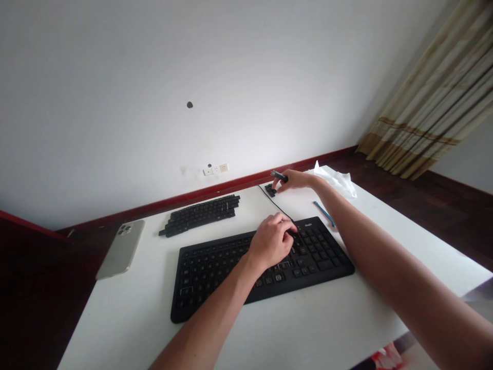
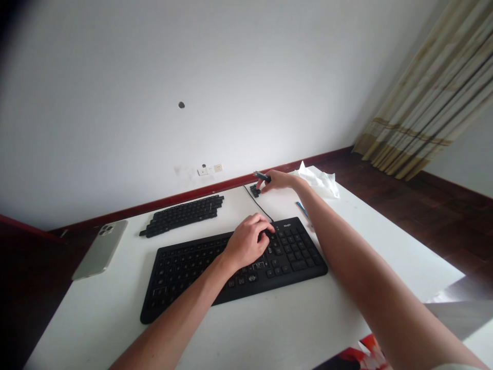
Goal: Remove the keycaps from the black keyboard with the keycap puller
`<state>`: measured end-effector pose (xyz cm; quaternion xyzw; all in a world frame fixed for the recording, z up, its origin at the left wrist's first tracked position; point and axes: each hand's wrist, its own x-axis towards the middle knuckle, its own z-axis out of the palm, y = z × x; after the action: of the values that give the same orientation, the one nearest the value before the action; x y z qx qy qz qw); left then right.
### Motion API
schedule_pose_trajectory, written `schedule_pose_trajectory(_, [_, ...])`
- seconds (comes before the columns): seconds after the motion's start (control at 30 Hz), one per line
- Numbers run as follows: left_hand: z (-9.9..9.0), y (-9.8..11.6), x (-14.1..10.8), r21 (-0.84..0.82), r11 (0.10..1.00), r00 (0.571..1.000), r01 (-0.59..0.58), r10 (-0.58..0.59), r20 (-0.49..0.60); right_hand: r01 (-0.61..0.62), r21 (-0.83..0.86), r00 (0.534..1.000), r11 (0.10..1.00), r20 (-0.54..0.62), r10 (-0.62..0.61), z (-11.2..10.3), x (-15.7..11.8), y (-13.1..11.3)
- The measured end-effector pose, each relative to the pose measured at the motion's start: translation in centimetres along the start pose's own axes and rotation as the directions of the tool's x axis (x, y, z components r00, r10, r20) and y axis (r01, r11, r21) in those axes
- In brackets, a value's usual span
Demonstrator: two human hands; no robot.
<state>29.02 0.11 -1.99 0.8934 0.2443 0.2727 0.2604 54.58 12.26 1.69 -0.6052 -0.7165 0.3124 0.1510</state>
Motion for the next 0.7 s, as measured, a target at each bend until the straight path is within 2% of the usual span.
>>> schedule_pose_trajectory(0.43, [0.16,-0.15,-0.05,0.002,1.000,1.000,0.004,-0.004,-0.001,0.044,-0.073,0.999,0.996,0.029,-0.042,0.50,0.69,0.53])
schedule_pose_trajectory(0.7, [0.29,-0.25,-0.01,-0.002,1.000,1.000,0.001,-0.001,-0.003,0.058,-0.049,0.998,0.997,0.022,-0.057,0.55,0.76,0.63])
